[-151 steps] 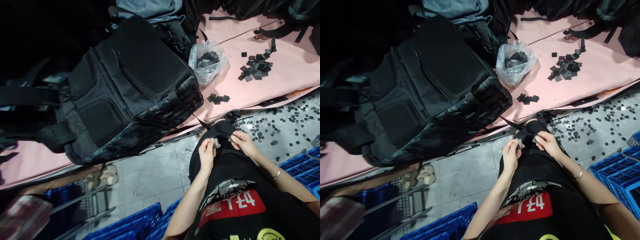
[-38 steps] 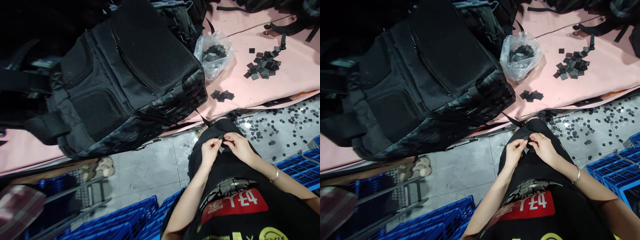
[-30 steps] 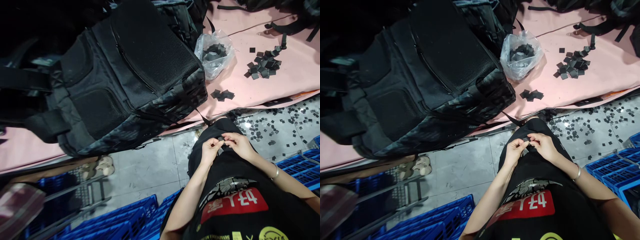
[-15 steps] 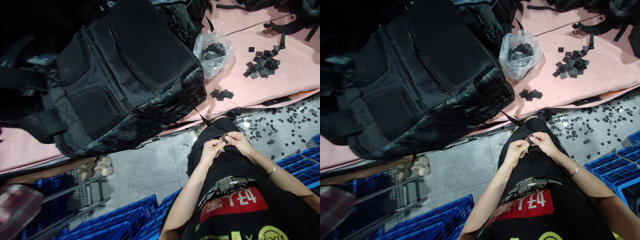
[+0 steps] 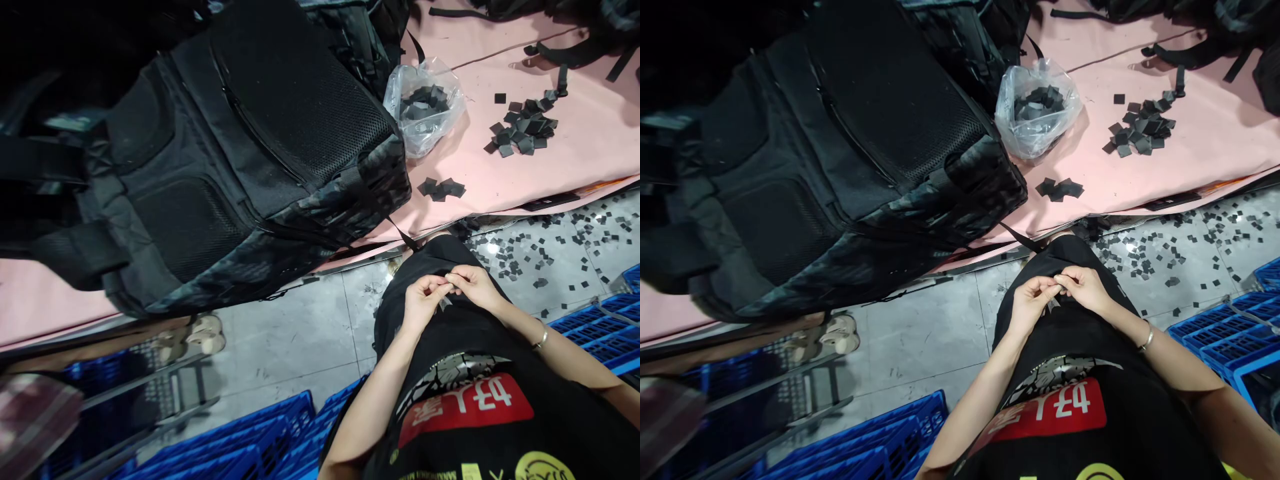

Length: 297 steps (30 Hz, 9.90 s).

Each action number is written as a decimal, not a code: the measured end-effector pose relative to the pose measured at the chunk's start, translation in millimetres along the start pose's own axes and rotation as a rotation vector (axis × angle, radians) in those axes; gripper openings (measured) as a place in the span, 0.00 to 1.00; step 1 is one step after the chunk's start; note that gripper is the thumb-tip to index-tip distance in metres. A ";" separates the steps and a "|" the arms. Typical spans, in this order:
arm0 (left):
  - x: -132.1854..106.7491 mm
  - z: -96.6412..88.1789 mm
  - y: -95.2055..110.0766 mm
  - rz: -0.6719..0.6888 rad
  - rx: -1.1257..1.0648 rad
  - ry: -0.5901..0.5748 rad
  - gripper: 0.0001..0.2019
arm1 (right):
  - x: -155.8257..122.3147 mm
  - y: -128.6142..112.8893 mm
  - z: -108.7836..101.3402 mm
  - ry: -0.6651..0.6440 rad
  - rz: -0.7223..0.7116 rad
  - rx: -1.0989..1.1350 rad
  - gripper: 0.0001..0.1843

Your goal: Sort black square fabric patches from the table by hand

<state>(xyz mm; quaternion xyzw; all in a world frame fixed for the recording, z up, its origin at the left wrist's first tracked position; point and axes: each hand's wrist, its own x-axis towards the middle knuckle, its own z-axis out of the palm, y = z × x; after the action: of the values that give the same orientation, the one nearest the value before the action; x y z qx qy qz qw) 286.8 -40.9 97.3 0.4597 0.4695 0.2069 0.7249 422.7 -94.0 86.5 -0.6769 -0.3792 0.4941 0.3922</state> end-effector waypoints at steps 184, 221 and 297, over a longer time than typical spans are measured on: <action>-1.2 24.7 38.3 0.139 0.037 -0.095 0.21 | -28.1 -42.3 -28.3 0.088 -0.242 -0.188 0.10; -7.0 21.9 29.8 -0.089 -0.351 -0.171 0.22 | -20.1 -31.6 -27.5 -0.029 -0.084 0.166 0.11; -11.7 17.5 19.5 0.306 0.395 0.026 0.07 | -10.1 -32.4 -37.2 -0.077 0.034 0.153 0.14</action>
<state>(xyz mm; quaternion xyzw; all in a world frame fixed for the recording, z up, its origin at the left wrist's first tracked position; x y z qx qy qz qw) 299.0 -48.2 122.2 0.6557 0.4349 0.2242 0.5750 452.3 -95.8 127.2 -0.6317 -0.3436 0.5540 0.4195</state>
